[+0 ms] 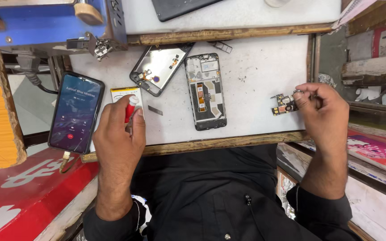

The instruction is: The person disassembles a smartphone, removes the motherboard, cleans it with a cotton swab, and reinserts it into the phone chassis. They also use a screwdriver to remove screws and handle the battery and screen assembly.

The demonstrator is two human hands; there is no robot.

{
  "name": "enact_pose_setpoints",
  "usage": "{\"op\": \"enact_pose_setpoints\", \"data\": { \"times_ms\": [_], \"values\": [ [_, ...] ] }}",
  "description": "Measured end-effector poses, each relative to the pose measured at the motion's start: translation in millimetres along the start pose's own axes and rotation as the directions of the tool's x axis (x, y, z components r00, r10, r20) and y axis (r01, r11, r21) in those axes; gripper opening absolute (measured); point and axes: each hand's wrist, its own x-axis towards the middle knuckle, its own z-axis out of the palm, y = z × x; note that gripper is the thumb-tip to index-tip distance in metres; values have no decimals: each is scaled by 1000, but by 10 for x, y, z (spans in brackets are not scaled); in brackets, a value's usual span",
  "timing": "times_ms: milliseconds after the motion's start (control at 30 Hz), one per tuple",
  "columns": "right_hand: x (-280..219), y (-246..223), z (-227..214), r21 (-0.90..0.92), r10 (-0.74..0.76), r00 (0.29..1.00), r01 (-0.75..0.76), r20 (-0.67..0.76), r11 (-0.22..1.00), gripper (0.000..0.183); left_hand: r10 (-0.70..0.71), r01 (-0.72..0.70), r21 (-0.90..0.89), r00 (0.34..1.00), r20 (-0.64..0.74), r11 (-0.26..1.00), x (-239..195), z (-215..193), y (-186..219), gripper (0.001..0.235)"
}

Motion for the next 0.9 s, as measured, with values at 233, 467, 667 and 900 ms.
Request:
{"op": "enact_pose_setpoints", "data": {
  "times_ms": [233,467,667,900],
  "values": [
    [180,61,64,364,64,997,-73,36,929,13,11,-10,14,996,-87,1000,-23,-197,-49,29],
    [127,54,166,48,-121,973,132,-195,990,10,-24,28,33,996,-89,999,-12,-291,-30,26],
    [-8,93,305,-32,-300,898,306,-322,951,13,144,-145,51,989,8,988,296,-253,365,30],
    [7,113,279,2,-282,900,300,-332,954,16,349,-351,27,936,40,936,1147,79,858,29]
  ]
}}
